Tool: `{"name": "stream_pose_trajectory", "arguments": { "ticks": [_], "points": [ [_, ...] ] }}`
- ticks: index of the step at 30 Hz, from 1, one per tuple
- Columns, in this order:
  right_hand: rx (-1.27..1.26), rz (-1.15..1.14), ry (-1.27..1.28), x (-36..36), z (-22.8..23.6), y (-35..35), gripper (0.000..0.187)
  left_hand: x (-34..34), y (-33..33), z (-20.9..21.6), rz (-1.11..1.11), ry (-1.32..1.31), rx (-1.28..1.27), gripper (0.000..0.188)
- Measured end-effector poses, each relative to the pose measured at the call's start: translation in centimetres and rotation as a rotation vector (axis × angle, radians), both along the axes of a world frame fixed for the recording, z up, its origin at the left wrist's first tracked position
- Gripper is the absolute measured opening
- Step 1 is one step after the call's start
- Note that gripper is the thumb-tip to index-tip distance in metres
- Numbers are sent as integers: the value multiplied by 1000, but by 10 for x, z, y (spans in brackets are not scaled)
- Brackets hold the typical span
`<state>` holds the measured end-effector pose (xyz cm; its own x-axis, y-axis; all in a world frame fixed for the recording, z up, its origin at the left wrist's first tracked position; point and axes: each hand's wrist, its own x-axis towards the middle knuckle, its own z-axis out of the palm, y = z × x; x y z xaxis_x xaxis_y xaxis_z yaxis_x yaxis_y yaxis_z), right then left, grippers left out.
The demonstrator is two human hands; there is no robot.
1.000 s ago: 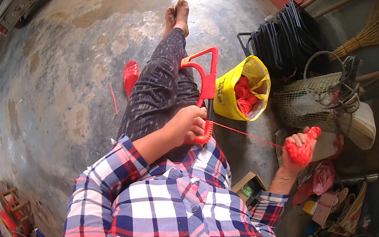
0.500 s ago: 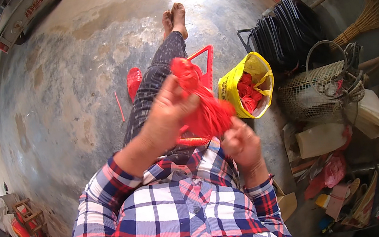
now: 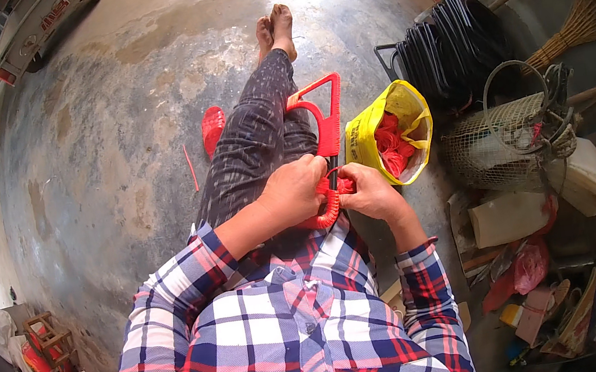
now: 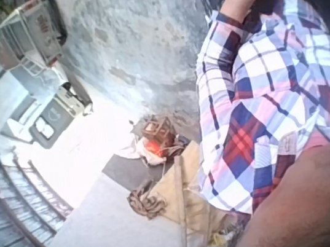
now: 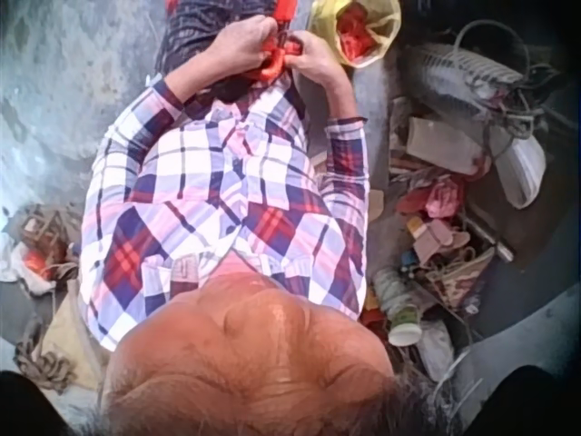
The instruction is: Manually wrap red string tightly around a plastic furniture frame component using a repetitive motion.
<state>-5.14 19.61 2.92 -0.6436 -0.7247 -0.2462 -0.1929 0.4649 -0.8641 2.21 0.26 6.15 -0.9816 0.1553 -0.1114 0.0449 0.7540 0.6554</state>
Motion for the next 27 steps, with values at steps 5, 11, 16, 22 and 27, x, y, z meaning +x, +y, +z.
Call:
{"name": "stream_pose_trajectory", "arguments": {
  "ticks": [5, 11, 16, 22, 27],
  "points": [
    [-103, -183, 479, -2, 37, 15, 43, -3, -13, -32, 374, -54, 553, 45],
    [-940, -624, -192, -3, 46, 34, 34, -10, 3, -48, 452, -628, 1194, 53],
    [-1281, -728, -552, 32, 65, 41, 48, -4, 13, -57, 497, -557, 1171, 51],
    [-1272, 342, -854, 39, 143, 24, 38, -8, 12, -53, 582, -642, 1136, 50],
    [-1233, 273, -473, 61, 179, 22, 31, -7, 19, -43, 546, -610, 1091, 54]
  ]
}}
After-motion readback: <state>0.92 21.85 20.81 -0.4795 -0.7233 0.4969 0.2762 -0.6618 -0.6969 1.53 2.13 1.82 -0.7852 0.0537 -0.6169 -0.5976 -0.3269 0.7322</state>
